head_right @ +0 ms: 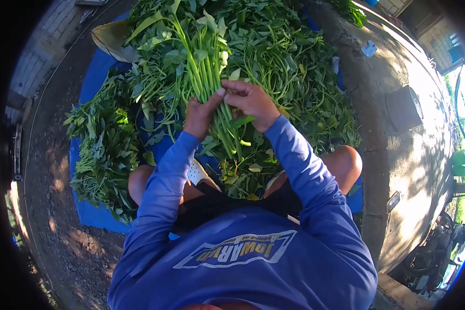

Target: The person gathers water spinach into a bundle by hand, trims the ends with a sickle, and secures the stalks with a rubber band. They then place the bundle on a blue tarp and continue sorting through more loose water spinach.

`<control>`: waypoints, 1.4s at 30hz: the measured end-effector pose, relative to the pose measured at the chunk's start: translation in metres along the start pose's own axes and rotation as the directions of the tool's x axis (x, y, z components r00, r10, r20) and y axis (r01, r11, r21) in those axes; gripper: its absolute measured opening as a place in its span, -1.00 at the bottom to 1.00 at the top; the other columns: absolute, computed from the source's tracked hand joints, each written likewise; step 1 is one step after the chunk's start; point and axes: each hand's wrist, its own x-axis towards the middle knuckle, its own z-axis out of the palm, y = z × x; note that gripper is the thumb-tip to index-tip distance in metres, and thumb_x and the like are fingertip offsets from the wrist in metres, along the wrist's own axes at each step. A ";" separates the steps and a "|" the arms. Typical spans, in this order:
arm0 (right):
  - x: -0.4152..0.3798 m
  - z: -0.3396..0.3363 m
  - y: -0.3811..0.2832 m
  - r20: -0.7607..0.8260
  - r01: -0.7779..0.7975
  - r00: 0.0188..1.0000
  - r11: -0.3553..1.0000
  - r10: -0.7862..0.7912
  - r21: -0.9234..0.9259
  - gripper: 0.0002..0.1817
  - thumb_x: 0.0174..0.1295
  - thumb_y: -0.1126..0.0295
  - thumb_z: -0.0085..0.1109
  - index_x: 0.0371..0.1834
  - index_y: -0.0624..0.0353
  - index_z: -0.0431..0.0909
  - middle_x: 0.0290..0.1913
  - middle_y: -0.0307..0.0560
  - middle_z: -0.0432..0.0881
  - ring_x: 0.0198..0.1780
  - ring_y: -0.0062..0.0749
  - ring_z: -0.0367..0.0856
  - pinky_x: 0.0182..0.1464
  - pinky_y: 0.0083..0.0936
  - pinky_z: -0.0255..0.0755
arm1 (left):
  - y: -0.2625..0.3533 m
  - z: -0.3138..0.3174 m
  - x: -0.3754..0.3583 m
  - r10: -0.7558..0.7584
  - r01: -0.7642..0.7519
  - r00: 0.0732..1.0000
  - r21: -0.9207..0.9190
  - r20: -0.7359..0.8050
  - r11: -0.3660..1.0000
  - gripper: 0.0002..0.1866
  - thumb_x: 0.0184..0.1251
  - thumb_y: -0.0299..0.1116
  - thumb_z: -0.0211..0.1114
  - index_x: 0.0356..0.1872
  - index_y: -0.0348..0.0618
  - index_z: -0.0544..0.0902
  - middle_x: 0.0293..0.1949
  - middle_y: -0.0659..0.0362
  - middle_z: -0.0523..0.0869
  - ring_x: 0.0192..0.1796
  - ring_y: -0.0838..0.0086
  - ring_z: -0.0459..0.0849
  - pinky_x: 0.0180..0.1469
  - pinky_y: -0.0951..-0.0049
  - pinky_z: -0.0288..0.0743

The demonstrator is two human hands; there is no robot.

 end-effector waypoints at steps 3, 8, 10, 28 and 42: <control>-0.002 0.000 0.005 0.086 0.001 0.996 0.997 -0.008 0.072 -0.46 0.53 0.30 0.30 0.53 0.13 0.51 -0.03 -0.24 0.73 -0.21 -0.62 0.68 -0.23 -0.61 0.59 | -0.009 -0.001 0.001 -0.125 0.124 0.992 -0.085 -0.010 0.989 -0.73 0.39 -0.32 0.56 -0.02 -0.26 0.78 -0.15 0.18 0.85 -0.22 0.56 0.80 -0.15 0.46 0.73; -0.038 -0.018 -0.005 -0.419 -0.057 0.908 0.995 0.016 -0.086 -0.57 0.46 0.15 0.39 0.22 0.22 0.70 -0.21 -0.20 0.74 -0.24 -0.57 0.69 -0.22 -0.54 0.61 | 0.002 -0.011 0.002 -0.093 0.084 0.991 -0.093 -0.096 0.992 -0.72 0.33 -0.36 0.59 -0.04 -0.24 0.77 -0.14 0.15 0.85 -0.22 0.46 0.83 -0.18 0.39 0.76; -0.071 -0.023 0.010 -0.332 -0.234 0.925 0.965 0.185 -0.115 -0.61 0.44 0.14 0.40 0.05 0.29 0.75 -0.27 -0.12 0.78 -0.27 -0.53 0.70 -0.21 -0.50 0.63 | -0.001 -0.017 0.009 -0.047 0.035 0.989 -0.085 -0.141 0.996 -0.68 0.31 -0.39 0.61 0.03 -0.24 0.76 -0.12 0.18 0.84 -0.19 0.50 0.82 -0.13 0.40 0.75; -0.129 -0.068 0.051 -0.266 -0.046 0.838 0.424 -0.477 -0.905 -0.50 0.36 0.41 0.33 0.35 0.31 0.55 0.20 0.16 0.69 0.16 -0.04 0.74 0.22 -0.21 0.60 | 0.035 -0.063 0.028 -0.182 0.147 0.959 -0.165 -0.217 0.975 -0.75 0.42 -0.20 0.53 -0.11 -0.14 0.76 -0.27 0.28 0.79 -0.26 0.52 0.74 -0.17 0.46 0.65; -0.098 -0.006 -0.095 0.594 0.633 0.641 -0.103 -0.486 -0.767 -0.28 0.08 0.50 0.34 0.44 0.11 0.54 0.38 0.05 0.61 0.52 -0.01 0.47 0.51 0.10 0.37 | 0.037 -0.008 -0.031 -0.410 0.306 0.812 0.294 0.416 0.905 -0.61 0.17 -0.38 0.68 0.02 -0.19 0.79 -0.20 0.32 0.82 -0.20 0.63 0.74 -0.07 0.50 0.64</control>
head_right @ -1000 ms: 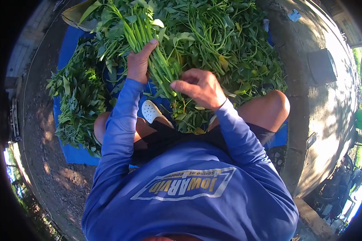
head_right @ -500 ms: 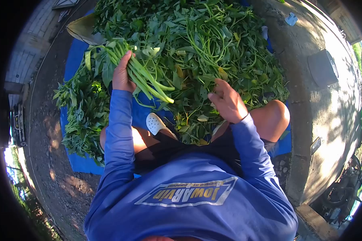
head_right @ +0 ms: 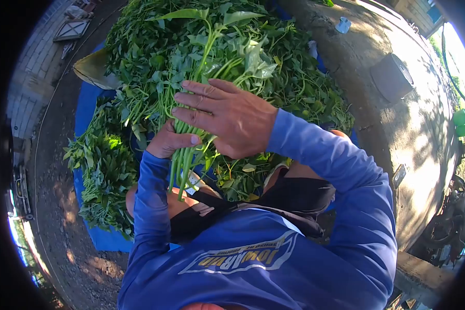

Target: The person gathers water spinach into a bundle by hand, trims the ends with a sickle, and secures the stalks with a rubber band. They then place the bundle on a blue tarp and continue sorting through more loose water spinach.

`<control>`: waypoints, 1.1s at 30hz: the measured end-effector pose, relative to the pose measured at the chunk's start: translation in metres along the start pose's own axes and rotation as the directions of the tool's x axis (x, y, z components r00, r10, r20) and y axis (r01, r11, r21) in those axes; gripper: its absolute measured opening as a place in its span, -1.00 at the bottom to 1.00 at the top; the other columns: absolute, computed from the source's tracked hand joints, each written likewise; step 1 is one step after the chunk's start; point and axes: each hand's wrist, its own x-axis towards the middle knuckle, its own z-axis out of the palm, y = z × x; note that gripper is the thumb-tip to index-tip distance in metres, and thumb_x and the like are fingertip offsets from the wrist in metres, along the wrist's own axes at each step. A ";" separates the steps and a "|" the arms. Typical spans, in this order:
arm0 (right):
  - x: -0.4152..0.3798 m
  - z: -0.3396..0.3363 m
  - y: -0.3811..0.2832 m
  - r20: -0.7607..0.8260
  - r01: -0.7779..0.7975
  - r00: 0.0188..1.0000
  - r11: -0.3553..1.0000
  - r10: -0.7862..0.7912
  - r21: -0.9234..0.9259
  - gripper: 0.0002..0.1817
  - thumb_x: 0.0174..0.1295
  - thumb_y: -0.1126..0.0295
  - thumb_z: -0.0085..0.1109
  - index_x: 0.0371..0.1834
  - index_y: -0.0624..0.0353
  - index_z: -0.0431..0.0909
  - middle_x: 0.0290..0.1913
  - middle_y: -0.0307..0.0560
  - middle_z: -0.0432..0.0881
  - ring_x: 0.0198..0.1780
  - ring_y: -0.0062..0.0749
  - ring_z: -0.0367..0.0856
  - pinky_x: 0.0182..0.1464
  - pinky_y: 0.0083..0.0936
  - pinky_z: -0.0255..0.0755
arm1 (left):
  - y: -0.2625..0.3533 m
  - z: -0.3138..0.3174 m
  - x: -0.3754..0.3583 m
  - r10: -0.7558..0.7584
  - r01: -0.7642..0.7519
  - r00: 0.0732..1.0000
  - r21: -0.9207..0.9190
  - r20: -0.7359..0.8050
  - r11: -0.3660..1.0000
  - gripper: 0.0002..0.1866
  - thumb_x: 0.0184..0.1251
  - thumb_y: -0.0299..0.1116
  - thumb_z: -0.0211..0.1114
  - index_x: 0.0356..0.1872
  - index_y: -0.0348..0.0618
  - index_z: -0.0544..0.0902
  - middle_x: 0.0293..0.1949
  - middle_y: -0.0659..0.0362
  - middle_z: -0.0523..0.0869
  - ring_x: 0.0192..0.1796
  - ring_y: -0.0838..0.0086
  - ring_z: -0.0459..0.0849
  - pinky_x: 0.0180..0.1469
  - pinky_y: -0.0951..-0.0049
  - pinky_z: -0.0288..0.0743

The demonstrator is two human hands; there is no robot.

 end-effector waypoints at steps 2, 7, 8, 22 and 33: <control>0.010 0.003 -0.006 0.077 0.074 0.995 0.988 -0.064 -0.137 -0.15 0.02 0.43 0.38 0.54 0.06 0.44 0.52 0.01 0.48 0.68 -0.06 0.22 0.64 0.21 0.14 | 0.002 0.004 -0.001 0.017 -0.026 0.996 0.103 0.084 0.994 -0.64 0.20 -0.36 0.67 0.00 -0.18 0.80 -0.21 0.34 0.82 -0.21 0.62 0.72 -0.09 0.49 0.63; 0.006 0.046 0.023 0.237 0.143 0.966 0.976 -0.102 -0.164 -0.37 0.13 0.35 0.32 0.35 0.04 0.50 0.20 -0.05 0.66 0.41 -0.10 0.53 0.45 0.09 0.34 | 0.014 0.013 -0.011 -0.159 0.051 0.960 0.414 0.229 0.909 -0.61 0.24 -0.20 0.66 -0.04 -0.21 0.78 -0.28 0.29 0.81 -0.25 0.58 0.69 -0.10 0.45 0.59; 0.006 0.053 0.026 0.337 0.104 0.939 0.989 -0.062 -0.108 -0.55 0.22 0.35 0.26 0.21 0.06 0.54 0.00 -0.07 0.73 0.21 -0.09 0.70 0.31 0.00 0.47 | 0.015 0.010 -0.010 -0.214 0.090 0.952 0.467 0.219 0.880 -0.59 0.25 -0.15 0.66 -0.03 -0.20 0.78 -0.31 0.29 0.81 -0.26 0.58 0.69 -0.09 0.46 0.58; 0.041 0.033 0.076 0.429 -0.028 0.884 0.936 0.186 -0.350 -0.72 0.18 0.42 0.30 -0.08 0.19 0.48 -0.38 0.05 0.73 -0.25 0.12 0.79 -0.22 0.00 0.62 | 0.026 -0.022 -0.013 0.601 -0.212 0.770 0.803 -0.214 0.557 0.06 0.17 0.16 0.64 0.57 -0.26 0.39 0.46 -0.18 0.51 0.46 0.13 0.53 0.33 0.17 0.54; 0.107 0.074 0.094 0.527 0.206 0.848 0.883 0.054 -0.422 -0.84 0.12 0.38 0.37 -0.22 -0.06 0.70 -0.38 -0.25 0.74 -0.06 -0.17 0.78 0.27 0.07 0.46 | -0.020 -0.001 0.042 0.336 -0.015 0.869 0.659 -0.363 0.752 -0.39 0.23 0.02 0.59 -0.01 -0.39 0.70 -0.34 -0.09 0.82 -0.30 0.17 0.81 -0.19 0.17 0.64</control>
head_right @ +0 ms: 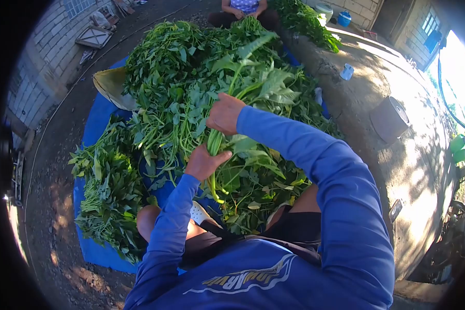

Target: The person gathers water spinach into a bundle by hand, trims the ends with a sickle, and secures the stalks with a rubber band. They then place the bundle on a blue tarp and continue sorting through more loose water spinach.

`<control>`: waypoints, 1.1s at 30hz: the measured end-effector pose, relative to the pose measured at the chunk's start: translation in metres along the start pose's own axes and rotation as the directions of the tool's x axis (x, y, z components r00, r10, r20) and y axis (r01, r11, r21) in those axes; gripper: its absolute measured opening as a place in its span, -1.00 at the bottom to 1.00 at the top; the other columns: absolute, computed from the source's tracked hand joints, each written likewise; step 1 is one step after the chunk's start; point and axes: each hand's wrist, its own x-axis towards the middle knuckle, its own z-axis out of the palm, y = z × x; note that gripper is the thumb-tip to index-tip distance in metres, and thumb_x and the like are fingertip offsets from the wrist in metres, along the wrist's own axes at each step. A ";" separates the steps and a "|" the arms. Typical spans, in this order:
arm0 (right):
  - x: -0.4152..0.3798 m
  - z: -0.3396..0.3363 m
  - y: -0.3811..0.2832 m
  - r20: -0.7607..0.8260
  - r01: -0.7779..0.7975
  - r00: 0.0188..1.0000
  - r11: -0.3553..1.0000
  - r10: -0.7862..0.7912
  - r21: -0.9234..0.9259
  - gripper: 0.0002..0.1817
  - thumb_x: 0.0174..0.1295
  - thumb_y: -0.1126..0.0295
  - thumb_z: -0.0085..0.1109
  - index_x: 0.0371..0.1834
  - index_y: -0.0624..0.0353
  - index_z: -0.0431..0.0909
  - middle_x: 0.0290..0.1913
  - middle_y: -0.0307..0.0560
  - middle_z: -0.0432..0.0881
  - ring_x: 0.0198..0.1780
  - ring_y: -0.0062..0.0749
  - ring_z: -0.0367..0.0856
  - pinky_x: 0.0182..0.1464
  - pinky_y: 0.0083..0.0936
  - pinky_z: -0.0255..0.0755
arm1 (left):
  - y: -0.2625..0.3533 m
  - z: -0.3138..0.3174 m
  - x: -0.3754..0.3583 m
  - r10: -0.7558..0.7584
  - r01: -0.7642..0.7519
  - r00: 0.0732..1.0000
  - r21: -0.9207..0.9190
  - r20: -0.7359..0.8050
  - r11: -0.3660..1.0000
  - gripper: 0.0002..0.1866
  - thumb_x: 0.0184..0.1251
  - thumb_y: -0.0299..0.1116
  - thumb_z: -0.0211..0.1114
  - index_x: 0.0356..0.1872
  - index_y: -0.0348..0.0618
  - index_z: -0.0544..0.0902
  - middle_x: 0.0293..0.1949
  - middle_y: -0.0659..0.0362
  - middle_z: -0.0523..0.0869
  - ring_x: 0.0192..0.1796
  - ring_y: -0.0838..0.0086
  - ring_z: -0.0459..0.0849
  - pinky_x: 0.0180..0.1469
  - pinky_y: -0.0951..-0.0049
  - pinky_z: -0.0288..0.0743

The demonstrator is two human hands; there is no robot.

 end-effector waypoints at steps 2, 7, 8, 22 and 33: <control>0.007 -0.011 0.003 0.068 -0.014 0.998 0.997 0.019 -0.076 -0.55 0.15 0.36 0.40 0.17 -0.12 0.70 0.07 -0.14 0.77 0.30 -0.13 0.67 0.50 0.22 0.29 | -0.005 0.008 0.010 -0.026 0.029 0.999 -0.139 0.018 0.990 -0.48 0.26 -0.03 0.58 -0.06 -0.34 0.73 -0.37 0.02 0.80 -0.35 0.33 0.75 -0.23 0.22 0.60; -0.047 -0.034 0.031 -0.494 -0.352 0.765 0.910 0.414 0.217 -0.35 0.22 0.39 0.32 0.46 0.02 0.50 0.42 0.11 0.53 0.44 0.06 0.49 0.41 0.07 0.45 | -0.045 0.027 0.024 -0.236 0.157 0.967 -0.495 -0.101 0.855 -0.63 0.30 -0.14 0.54 -0.15 -0.28 0.75 -0.45 0.21 0.70 -0.42 0.49 0.63 -0.29 0.30 0.54; -0.060 -0.033 0.033 -0.620 -0.269 0.642 0.890 0.451 0.369 -0.43 0.21 0.41 0.30 0.35 0.13 0.57 0.31 0.14 0.63 0.30 0.09 0.62 0.31 -0.05 0.56 | -0.045 0.027 0.028 -0.268 0.174 0.957 -0.516 -0.112 0.839 -0.64 0.29 -0.14 0.54 -0.16 -0.28 0.75 -0.45 0.21 0.70 -0.43 0.49 0.62 -0.29 0.31 0.53; -0.106 0.141 -0.192 0.142 -0.437 0.662 0.226 0.736 0.871 -0.60 0.30 0.26 0.32 0.16 0.17 0.74 0.12 0.13 0.66 0.08 0.11 0.72 0.17 -0.12 0.62 | -0.123 0.105 0.019 -0.567 0.413 0.819 -0.592 -0.092 0.692 -0.28 0.14 0.27 0.63 -0.23 -0.38 0.81 -0.29 0.10 0.80 -0.24 0.44 0.66 -0.09 0.35 0.55; -0.098 0.177 -0.182 0.356 -0.118 0.659 -0.376 0.662 0.919 -0.63 0.42 0.33 0.33 0.24 0.17 0.72 -0.06 -0.18 0.75 -0.16 -0.43 0.74 -0.09 -0.48 0.63 | -0.145 0.103 0.001 -0.620 0.208 0.771 -0.864 -0.143 0.459 -0.39 0.25 -0.10 0.67 0.13 -0.38 0.72 -0.01 0.12 0.78 -0.10 0.42 0.68 0.01 0.31 0.58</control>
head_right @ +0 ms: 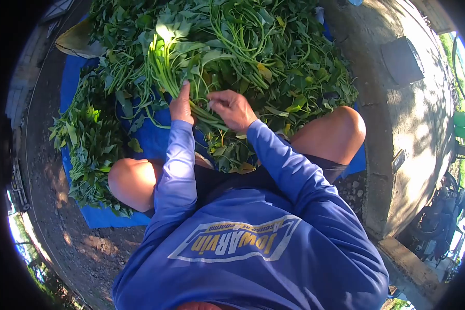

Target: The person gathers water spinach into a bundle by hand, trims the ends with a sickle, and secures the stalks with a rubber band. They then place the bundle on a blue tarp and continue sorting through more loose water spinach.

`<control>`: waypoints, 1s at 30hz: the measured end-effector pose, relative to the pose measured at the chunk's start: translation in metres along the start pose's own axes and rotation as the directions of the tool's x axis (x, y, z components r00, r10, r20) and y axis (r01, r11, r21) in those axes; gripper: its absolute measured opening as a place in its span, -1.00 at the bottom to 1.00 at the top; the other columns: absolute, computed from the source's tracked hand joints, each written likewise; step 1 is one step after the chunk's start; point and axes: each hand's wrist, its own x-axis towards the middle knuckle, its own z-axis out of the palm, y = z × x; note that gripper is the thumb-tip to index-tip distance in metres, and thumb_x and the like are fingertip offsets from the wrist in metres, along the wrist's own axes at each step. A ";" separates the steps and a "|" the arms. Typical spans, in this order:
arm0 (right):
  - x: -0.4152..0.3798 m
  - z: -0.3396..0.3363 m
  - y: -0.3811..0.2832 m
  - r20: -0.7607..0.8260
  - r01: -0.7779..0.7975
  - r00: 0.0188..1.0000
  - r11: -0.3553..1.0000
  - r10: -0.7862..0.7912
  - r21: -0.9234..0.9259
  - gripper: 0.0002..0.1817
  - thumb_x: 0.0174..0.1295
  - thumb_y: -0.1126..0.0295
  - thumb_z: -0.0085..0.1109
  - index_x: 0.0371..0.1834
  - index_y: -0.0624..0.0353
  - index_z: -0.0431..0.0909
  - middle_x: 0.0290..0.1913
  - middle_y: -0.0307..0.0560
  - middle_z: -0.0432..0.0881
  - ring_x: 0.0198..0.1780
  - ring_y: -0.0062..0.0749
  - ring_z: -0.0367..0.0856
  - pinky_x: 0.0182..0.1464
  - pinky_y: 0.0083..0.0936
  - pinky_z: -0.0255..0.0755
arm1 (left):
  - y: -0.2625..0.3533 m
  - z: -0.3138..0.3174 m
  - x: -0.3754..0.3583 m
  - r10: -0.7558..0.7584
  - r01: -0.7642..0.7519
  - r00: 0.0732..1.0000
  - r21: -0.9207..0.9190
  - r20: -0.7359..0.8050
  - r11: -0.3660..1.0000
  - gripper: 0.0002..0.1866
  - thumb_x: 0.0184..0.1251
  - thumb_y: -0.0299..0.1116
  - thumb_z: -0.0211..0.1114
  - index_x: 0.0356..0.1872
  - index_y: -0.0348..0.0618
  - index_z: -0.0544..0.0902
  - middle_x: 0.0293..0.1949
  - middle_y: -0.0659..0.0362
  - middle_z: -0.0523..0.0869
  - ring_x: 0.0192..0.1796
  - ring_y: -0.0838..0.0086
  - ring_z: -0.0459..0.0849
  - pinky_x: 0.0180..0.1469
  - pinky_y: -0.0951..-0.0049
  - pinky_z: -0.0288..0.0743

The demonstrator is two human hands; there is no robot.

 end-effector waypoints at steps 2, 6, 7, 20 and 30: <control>0.042 -0.030 0.004 -0.415 -0.020 0.908 0.982 -0.062 -0.188 -0.72 0.36 0.35 0.31 0.06 0.23 0.78 -0.07 0.10 0.82 -0.08 -0.18 0.81 0.04 -0.36 0.64 | 0.028 0.006 -0.008 -0.008 0.007 1.000 -0.042 -0.018 0.999 -0.51 0.29 -0.16 0.65 0.09 -0.25 0.70 -0.08 0.16 0.76 -0.22 0.37 0.70 -0.19 0.23 0.65; 0.106 -0.076 0.028 -0.418 -0.006 0.832 0.747 -0.365 -0.665 -0.75 0.34 0.33 0.21 -0.06 0.17 0.79 0.01 0.18 0.74 0.03 0.16 0.72 0.14 -0.07 0.60 | 0.047 0.011 -0.015 -0.072 0.071 0.997 -0.022 -0.029 0.997 -0.60 0.31 -0.17 0.63 0.00 -0.15 0.68 -0.17 0.15 0.77 -0.39 0.35 0.72 -0.49 0.23 0.60; 0.115 -0.079 0.026 -0.378 -0.037 0.863 0.704 -0.335 -0.709 -0.75 0.34 0.33 0.21 -0.06 0.16 0.79 0.03 0.18 0.73 0.05 0.16 0.71 0.15 -0.07 0.59 | 0.045 0.014 -0.019 -0.068 0.068 0.998 -0.017 -0.001 0.998 -0.59 0.31 -0.17 0.63 0.01 -0.16 0.68 -0.19 0.16 0.78 -0.38 0.36 0.73 -0.49 0.23 0.62; 0.208 -0.103 -0.026 -0.198 -0.139 0.979 0.561 -0.046 -0.816 -0.63 0.33 0.22 0.19 0.16 -0.10 0.76 0.17 0.01 0.77 0.21 0.16 0.69 0.30 -0.04 0.55 | 0.011 0.000 -0.012 0.057 -0.064 0.998 0.386 0.027 0.920 -0.44 0.31 0.02 0.60 -0.05 -0.40 0.78 -0.18 0.08 0.84 -0.22 0.35 0.74 -0.05 0.28 0.59; 0.160 -0.154 -0.137 0.007 0.082 0.997 0.993 -0.083 0.084 -0.72 0.41 0.49 0.36 0.14 0.31 0.72 -0.11 -0.21 0.79 -0.09 -0.60 0.69 0.00 -0.56 0.56 | -0.005 0.002 -0.004 0.074 -0.061 0.996 0.256 -0.040 0.965 -0.48 0.23 -0.02 0.66 -0.21 -0.36 0.72 -0.27 0.08 0.76 -0.33 0.37 0.65 -0.15 0.22 0.57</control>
